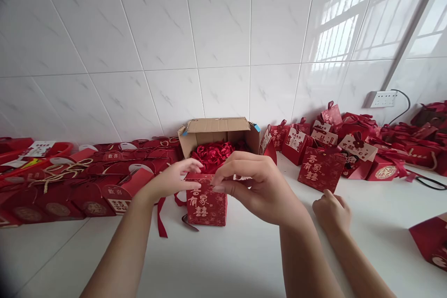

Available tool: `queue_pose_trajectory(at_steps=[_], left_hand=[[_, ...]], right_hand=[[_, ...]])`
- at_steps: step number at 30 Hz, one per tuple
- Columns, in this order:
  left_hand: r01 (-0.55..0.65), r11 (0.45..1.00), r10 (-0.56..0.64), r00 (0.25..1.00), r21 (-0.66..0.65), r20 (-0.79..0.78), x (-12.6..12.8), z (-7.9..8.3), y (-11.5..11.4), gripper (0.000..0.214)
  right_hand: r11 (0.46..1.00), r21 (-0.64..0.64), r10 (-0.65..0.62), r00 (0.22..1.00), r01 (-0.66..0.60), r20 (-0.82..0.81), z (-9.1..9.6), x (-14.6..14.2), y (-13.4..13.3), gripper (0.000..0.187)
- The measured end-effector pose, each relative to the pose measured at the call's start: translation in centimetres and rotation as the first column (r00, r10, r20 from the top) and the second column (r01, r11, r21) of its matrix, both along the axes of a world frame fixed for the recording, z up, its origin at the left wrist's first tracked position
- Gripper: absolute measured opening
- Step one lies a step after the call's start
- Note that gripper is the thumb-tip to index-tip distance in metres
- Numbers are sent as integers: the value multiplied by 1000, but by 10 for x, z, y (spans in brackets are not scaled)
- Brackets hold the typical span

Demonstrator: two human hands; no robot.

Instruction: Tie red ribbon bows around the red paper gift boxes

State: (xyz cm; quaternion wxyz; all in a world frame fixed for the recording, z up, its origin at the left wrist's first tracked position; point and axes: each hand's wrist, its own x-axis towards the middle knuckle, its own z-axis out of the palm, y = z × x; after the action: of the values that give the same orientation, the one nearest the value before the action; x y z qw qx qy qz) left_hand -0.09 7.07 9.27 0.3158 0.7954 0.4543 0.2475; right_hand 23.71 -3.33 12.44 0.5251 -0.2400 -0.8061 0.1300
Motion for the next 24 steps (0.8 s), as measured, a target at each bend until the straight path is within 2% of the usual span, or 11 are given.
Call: queue_pose_trajectory(at_steps=[3,5,8,10,12,14,18,21,24], left_hand=[[65,995,-68,997,-76,-33,6,-10,11,31],[35,998,-34,999,-46,21,9,-9,11,38],[-63,998,56,968,23,246,13,0,0,64],[-76,997,56,907,30,418,18,9,-12,69],[-61,997,26,843,48,537,24,17,-26,53],[-103,991,25,776,88,630,31,23,-39,28],[-169,973,0,682,158,731,42,25,-58,20],[-112,970,-76,700,215,710,44,24,-65,18],[-117,944,-104,782,308,615,44,23,-68,15]], right_hand=[[1000,-13,-6,1000,6,-6,-1,-1,2,9],[999,-38,-13,1000,12,-28,-2,-1,5,7],[994,-110,-35,996,26,-83,-4,-2,9,2],[989,-138,-78,990,62,-114,-7,-5,12,3],[982,-145,-141,982,122,-126,-9,-8,15,5],[976,-160,-172,975,149,-143,-10,-13,17,6],[973,-214,-139,963,89,-231,-10,-24,15,6],[971,-223,-148,956,91,-254,-11,-30,13,5],[976,-176,-174,945,128,-278,-11,-32,13,5]])
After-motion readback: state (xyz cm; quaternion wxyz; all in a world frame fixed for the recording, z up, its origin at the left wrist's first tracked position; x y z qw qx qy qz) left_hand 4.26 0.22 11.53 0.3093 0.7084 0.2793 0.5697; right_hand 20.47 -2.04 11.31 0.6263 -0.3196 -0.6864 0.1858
